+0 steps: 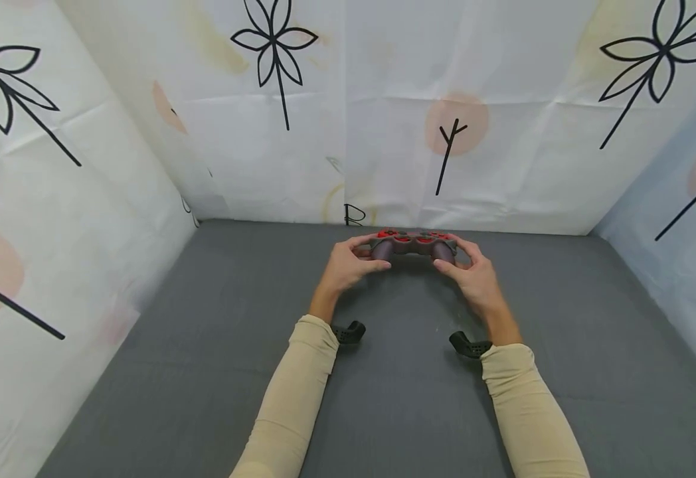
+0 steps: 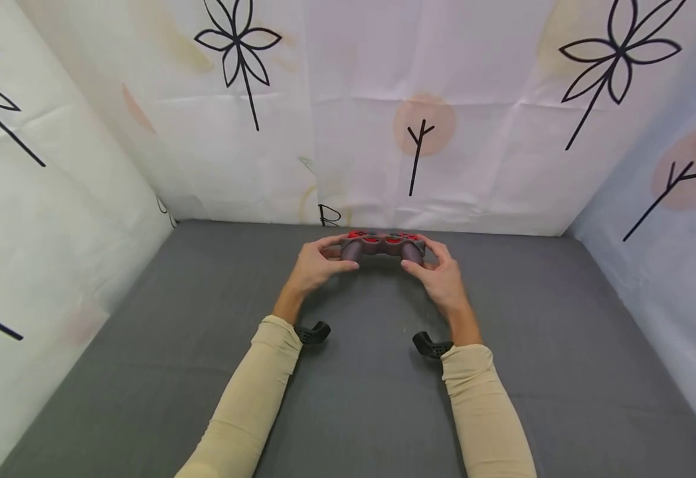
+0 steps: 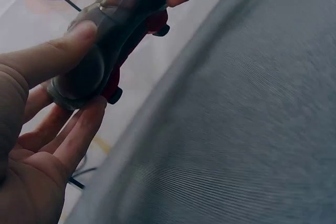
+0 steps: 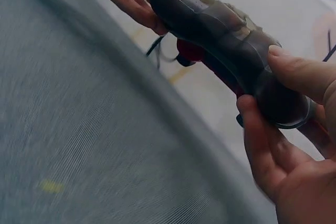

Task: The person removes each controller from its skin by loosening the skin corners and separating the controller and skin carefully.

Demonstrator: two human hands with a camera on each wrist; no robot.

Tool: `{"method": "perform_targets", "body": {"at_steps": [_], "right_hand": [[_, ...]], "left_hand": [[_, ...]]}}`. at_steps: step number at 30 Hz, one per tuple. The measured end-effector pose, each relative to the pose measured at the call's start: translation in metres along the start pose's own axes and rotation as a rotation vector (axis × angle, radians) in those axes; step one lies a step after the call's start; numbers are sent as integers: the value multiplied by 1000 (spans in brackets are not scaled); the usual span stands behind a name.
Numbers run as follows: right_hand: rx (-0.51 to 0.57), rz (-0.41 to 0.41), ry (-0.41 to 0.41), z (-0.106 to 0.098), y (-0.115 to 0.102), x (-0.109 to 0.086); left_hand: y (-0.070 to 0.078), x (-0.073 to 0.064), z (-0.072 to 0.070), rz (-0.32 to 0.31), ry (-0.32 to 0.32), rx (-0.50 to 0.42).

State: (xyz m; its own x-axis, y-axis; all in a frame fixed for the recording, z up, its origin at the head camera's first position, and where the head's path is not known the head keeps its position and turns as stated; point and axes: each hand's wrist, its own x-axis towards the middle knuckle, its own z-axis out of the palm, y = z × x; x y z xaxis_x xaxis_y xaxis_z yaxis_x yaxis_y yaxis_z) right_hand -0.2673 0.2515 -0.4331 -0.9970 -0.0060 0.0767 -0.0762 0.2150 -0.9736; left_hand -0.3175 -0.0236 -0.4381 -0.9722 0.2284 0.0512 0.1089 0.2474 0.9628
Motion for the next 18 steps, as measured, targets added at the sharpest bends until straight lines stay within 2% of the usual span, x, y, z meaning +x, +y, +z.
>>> {"method": "perform_targets", "body": {"at_steps": [4, 9, 18], "right_hand": [[58, 60, -8, 3, 14, 1], [106, 91, -19, 3, 27, 3], [20, 97, -85, 1, 28, 3]], "left_hand": [[-11, 0, 3, -11, -7, 38], [-23, 0, 6, -17, -13, 32], [-30, 1, 6, -23, -13, 12]]}}
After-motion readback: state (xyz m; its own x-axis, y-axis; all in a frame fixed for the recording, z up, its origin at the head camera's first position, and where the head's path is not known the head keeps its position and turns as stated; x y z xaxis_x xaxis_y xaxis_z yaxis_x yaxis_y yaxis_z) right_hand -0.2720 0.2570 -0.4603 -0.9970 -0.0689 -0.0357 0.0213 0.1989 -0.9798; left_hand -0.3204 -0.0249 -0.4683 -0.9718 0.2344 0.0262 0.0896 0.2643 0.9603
